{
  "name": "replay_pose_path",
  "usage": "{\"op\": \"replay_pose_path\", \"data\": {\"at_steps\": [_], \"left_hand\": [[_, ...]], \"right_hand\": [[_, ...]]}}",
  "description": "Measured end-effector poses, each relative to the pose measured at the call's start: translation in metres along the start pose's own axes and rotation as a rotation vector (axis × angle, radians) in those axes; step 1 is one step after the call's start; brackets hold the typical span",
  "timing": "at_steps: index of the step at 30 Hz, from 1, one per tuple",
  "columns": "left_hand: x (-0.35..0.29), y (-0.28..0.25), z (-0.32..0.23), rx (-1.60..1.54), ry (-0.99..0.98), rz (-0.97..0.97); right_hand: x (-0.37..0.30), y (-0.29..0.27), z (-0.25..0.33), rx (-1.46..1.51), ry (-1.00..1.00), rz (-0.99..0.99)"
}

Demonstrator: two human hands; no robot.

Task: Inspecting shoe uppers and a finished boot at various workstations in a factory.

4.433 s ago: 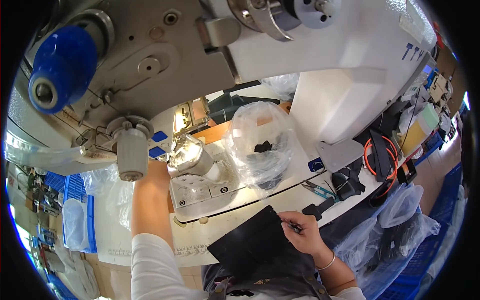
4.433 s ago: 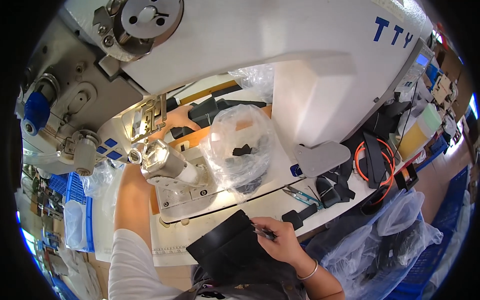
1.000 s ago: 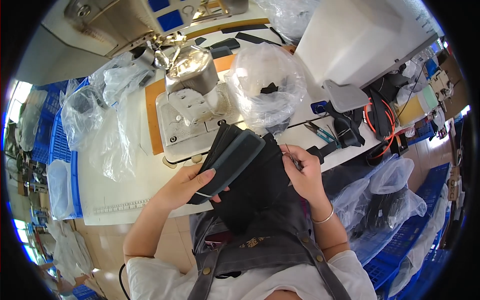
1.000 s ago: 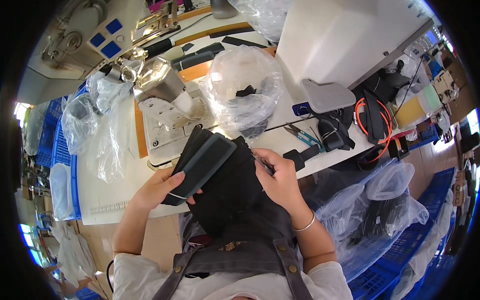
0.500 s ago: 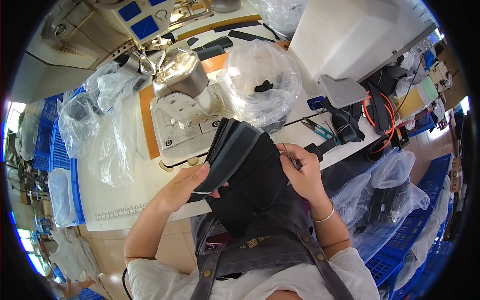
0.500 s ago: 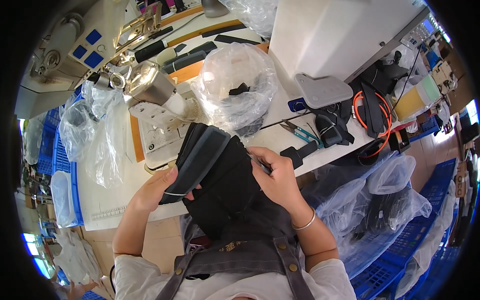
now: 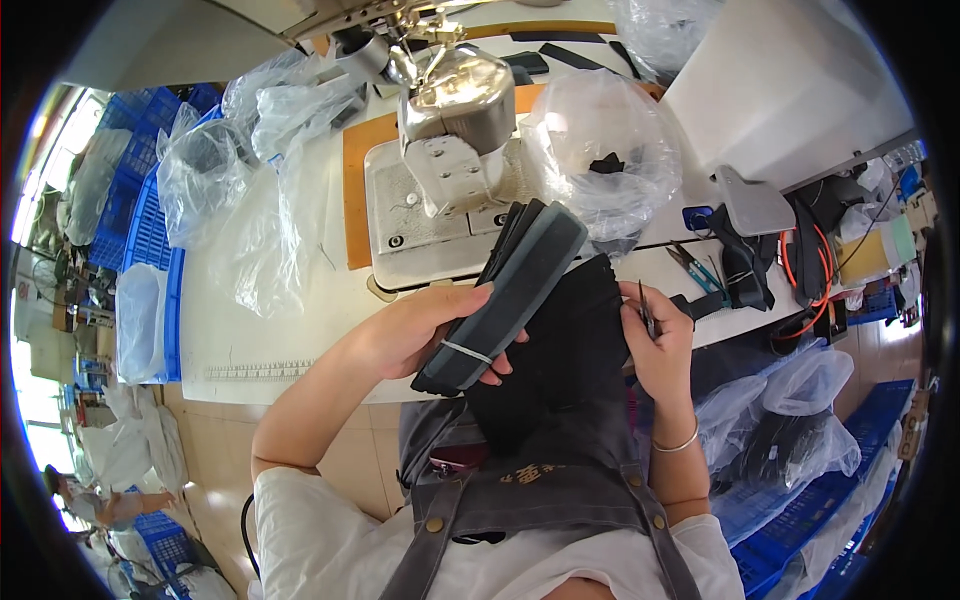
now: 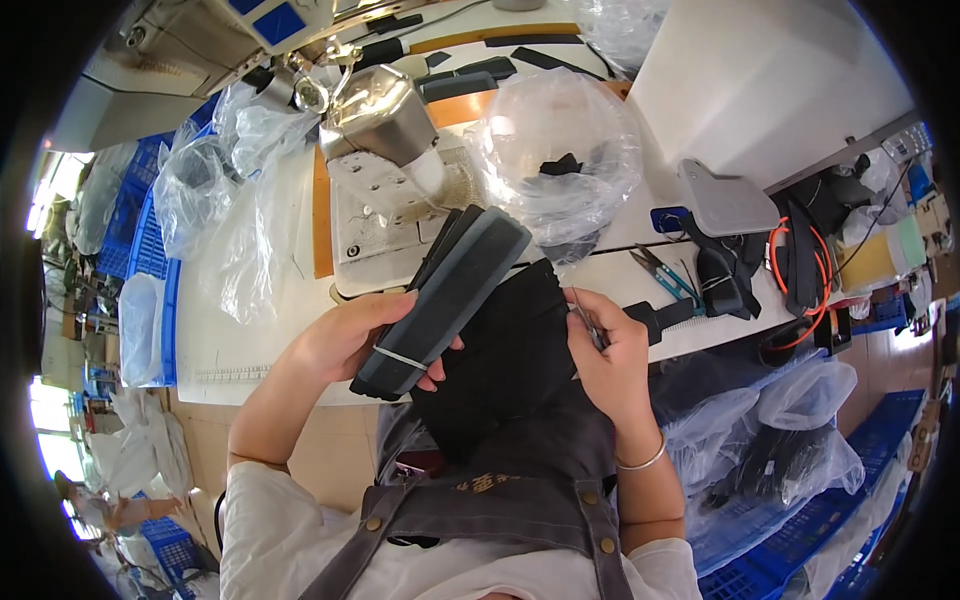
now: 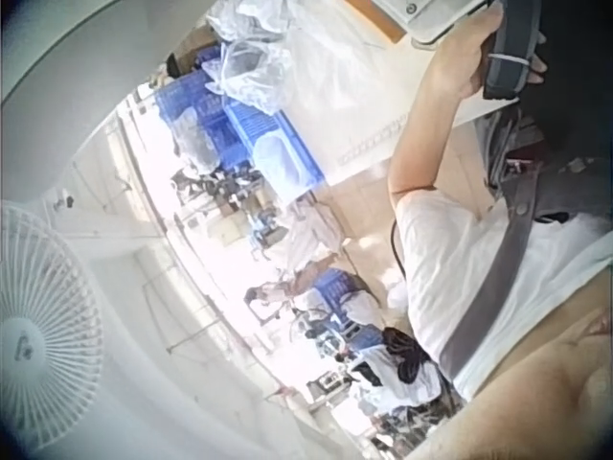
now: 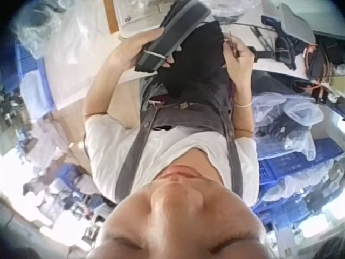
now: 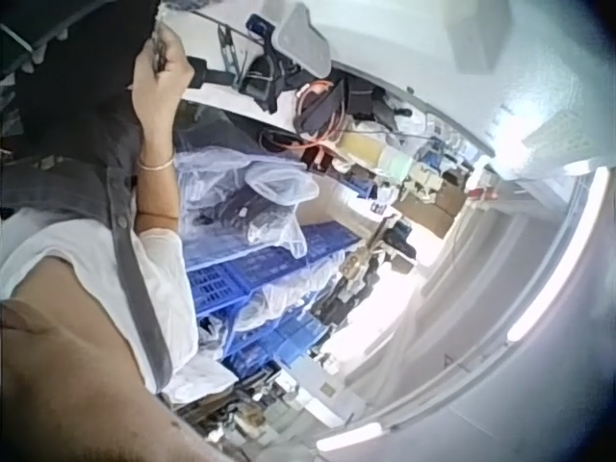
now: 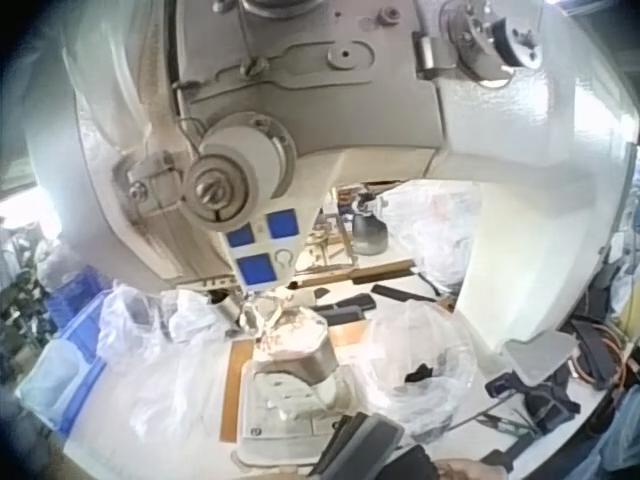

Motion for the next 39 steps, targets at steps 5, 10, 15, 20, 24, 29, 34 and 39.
{"op": "replay_pose_path", "data": {"at_steps": [5,10,15,20,24,29,34,39], "left_hand": [[-0.001,0.0,-0.002,0.027,-0.015,0.011],[-0.002,0.003,-0.012,0.114,0.059,-0.006],[-0.004,0.005,-0.033,0.736,0.374,-0.149],[0.012,-0.003,-0.032,0.956,0.368,-0.197],[0.029,-0.01,-0.026,0.898,0.258,-0.138],[0.037,-0.006,-0.022,0.945,0.236,-0.065],[0.035,0.002,-0.024,1.166,0.294,-0.107],[0.019,0.009,-0.029,1.386,0.448,-0.259]], "right_hand": [[-0.001,0.003,-0.001,0.01,0.025,0.026],[-0.001,0.001,0.001,-0.017,0.014,0.014],[0.001,0.003,0.002,-0.036,0.014,0.039],[0.004,0.004,0.002,-0.007,0.084,0.034],[0.005,0.005,-0.002,0.006,0.112,0.05],[0.004,0.008,-0.002,0.001,0.108,0.076],[0.004,0.002,-0.012,-0.012,0.074,0.035],[-0.001,0.0,0.012,-0.163,-0.002,-0.163]]}}
Point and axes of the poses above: each hand's wrist, its own x-axis towards the middle knuckle, its own y-axis out of the palm, z = x × y, the point moved 10 cm from there along x, towards the middle knuckle, and after that the axes turned 7 degrees about -z, right-handed, at the moved point
